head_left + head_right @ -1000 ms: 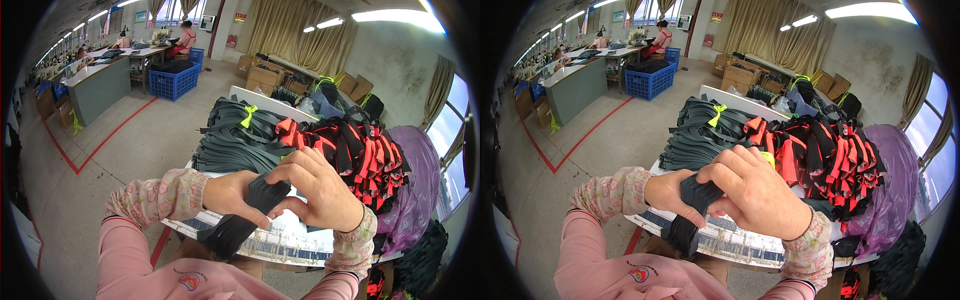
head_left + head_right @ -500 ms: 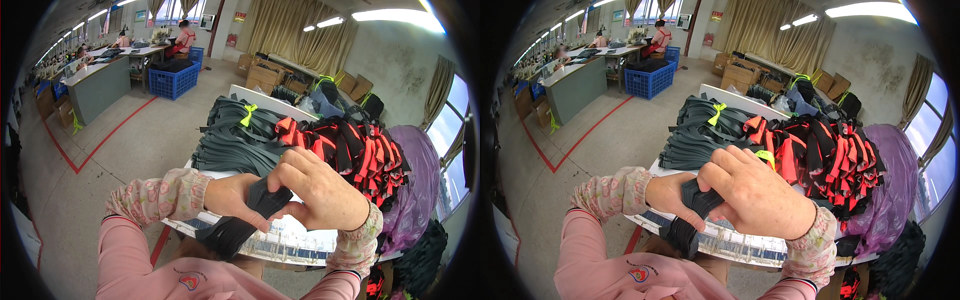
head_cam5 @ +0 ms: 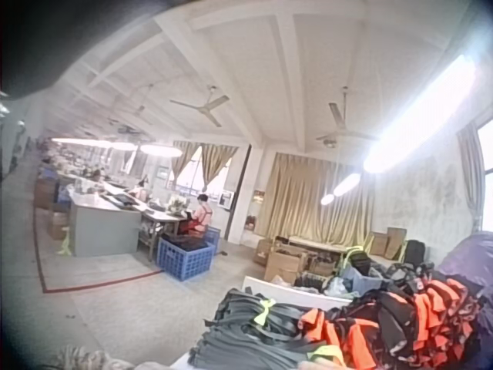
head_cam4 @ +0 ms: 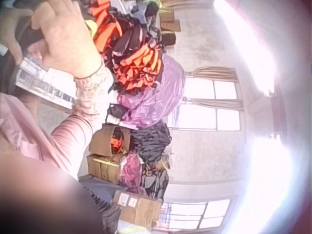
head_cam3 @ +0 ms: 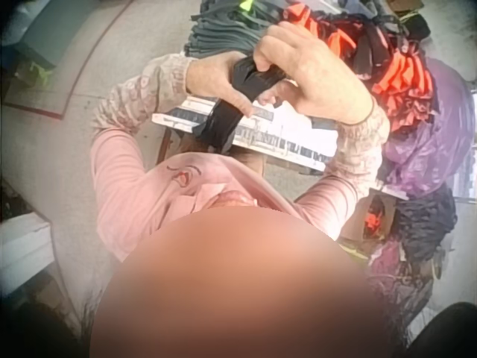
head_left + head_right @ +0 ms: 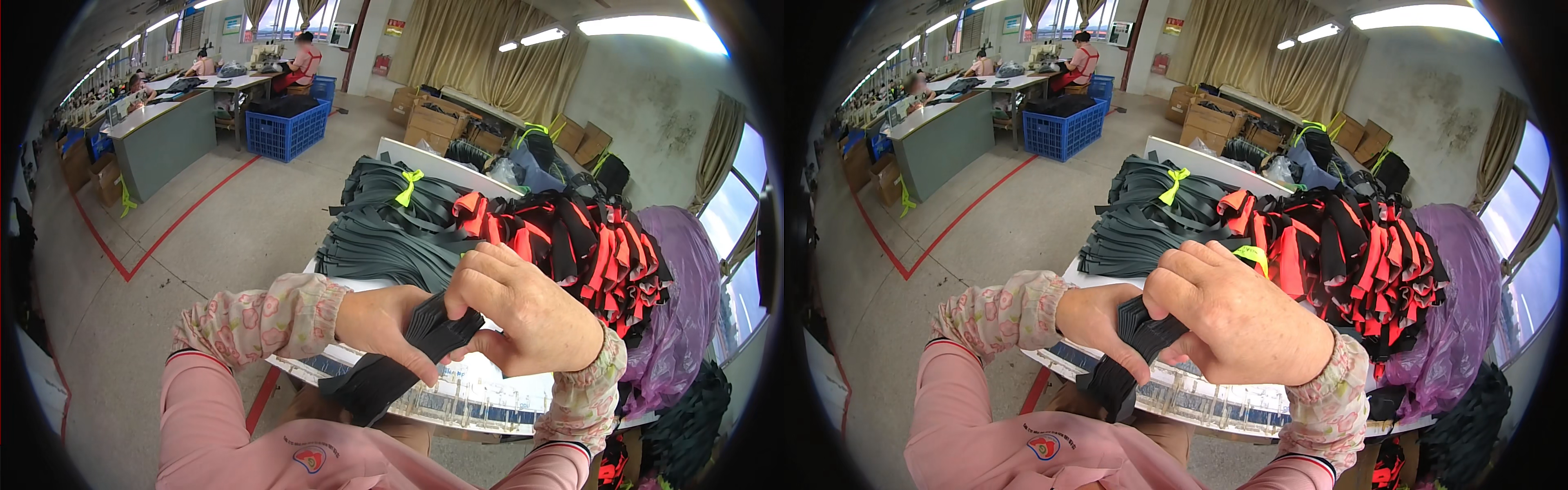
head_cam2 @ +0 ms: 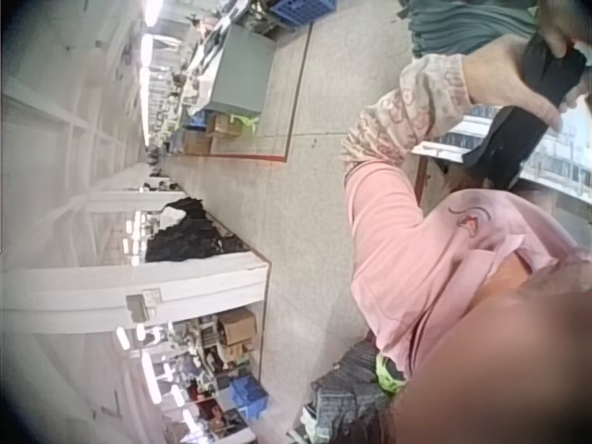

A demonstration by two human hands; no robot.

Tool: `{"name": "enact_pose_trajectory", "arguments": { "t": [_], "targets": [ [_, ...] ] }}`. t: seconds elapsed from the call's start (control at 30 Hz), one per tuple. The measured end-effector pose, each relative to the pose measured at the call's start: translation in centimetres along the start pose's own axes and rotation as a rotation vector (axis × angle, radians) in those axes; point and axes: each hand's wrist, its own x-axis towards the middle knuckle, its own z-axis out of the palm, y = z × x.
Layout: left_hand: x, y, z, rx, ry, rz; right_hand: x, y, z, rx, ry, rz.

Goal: Organizing and stacking bundles of grey and red material strips at a factory workbench.

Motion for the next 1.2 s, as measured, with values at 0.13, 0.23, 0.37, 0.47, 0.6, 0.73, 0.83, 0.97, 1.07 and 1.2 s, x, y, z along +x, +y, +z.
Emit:
{"name": "enact_pose_trajectory", "arguments": {
  "t": [0.13,0.23,0.37,0.47,0.6,0.73,0.83,0.97,1.07,1.2],
  "targets": [
    [0.2,0.3,-0.3,0.052,-0.046,-0.047,-0.1,0.0,-0.2,0.004,-0.002,0.001],
    [0.3,0.0,-0.2,0.068,-0.054,0.017,-0.2,0.3,-0.1,0.012,0.006,0.010],
    [0.0,-0.5,0.0,0.062,0.023,0.081,0.0,-0.3,0.0,-0.065,0.051,0.047],
    [0.1,-0.4,-0.2,0.141,0.036,0.150,-0.8,-0.1,0.7,-0.167,-0.108,0.027],
    [-0.2,0.0,-0.2,0.198,0.044,0.179,-1.1,-0.1,1.3,-0.137,-0.155,0.064],
    [-0.1,-0.2,-0.3,0.210,0.065,0.175,-1.1,0.0,1.5,-0.166,-0.116,0.061],
    [-0.1,-0.1,-0.7,0.184,0.012,0.041,-1.1,0.1,1.5,-0.164,-0.105,0.057],
    [0.0,-0.5,-0.8,0.152,0.023,0.066,-1.1,0.3,1.5,-0.158,-0.090,0.058],
    [0.0,-0.1,-0.7,0.149,0.036,0.063,-1.1,0.3,1.7,-0.189,-0.083,0.060],
    [-0.3,0.1,-0.7,0.165,0.083,0.064,-1.1,0.1,2.0,-0.228,-0.070,0.079]
  ]
}}
